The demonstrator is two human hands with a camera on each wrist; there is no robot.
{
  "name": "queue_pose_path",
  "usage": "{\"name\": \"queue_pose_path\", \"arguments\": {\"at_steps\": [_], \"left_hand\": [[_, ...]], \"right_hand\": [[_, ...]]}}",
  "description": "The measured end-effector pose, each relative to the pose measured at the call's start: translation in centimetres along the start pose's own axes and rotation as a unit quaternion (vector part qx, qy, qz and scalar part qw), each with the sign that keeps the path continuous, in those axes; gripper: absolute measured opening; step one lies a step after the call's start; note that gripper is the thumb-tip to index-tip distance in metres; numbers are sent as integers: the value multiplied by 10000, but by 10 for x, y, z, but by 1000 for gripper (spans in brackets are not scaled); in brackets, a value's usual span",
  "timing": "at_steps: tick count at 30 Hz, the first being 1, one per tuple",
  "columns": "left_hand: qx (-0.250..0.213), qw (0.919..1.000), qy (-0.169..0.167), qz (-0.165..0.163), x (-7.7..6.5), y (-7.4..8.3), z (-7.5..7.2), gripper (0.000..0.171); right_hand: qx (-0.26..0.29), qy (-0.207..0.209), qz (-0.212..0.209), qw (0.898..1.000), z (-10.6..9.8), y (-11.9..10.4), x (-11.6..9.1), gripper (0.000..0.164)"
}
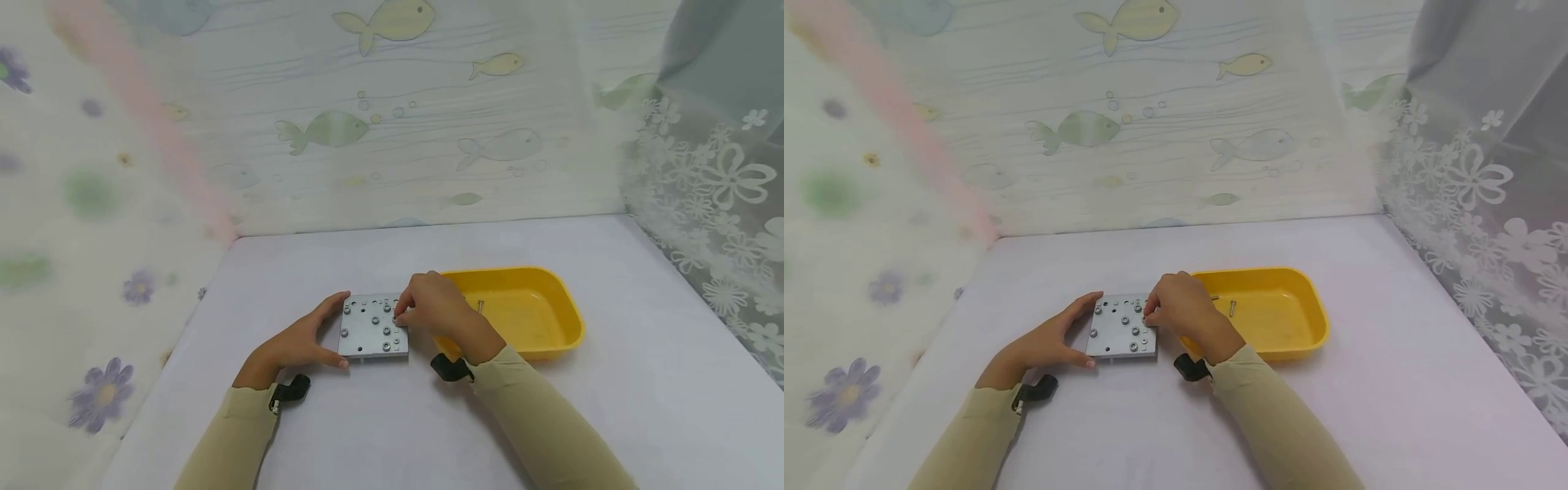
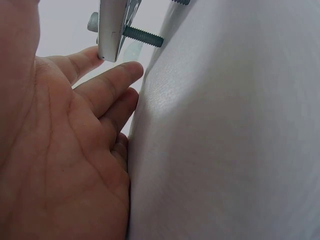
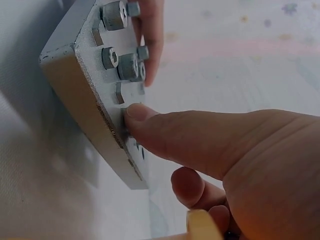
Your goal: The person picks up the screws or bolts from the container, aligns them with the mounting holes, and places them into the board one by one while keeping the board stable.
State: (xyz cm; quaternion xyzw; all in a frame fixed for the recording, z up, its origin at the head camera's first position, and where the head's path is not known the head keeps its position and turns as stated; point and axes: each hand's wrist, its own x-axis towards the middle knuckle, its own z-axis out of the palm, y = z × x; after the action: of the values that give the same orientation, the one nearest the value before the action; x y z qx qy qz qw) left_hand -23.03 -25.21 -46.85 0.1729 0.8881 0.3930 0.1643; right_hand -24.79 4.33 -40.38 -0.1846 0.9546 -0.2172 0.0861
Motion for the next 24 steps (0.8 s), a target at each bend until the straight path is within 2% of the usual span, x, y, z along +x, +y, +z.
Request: {"name": "queue_pose_path", "arguments": {"at_steps": [8, 14, 19, 24], "left_hand": [[-59, 9999, 23, 101, -2, -1, 0, 132], [-140, 9997, -154, 144, 3, -2, 6, 130], [-68, 9997, -24, 222, 5, -3, 5, 130], [-153, 9998, -36, 152, -1, -7, 3, 132]], "right_hand": [[103, -21, 99, 9999, -1, -4, -1, 5], [545, -191, 262, 9980, 0, 3, -5, 13], [936, -255, 63, 9953, -9, 7, -7, 15], [809, -331, -317, 9957, -18, 9, -7, 16]]}}
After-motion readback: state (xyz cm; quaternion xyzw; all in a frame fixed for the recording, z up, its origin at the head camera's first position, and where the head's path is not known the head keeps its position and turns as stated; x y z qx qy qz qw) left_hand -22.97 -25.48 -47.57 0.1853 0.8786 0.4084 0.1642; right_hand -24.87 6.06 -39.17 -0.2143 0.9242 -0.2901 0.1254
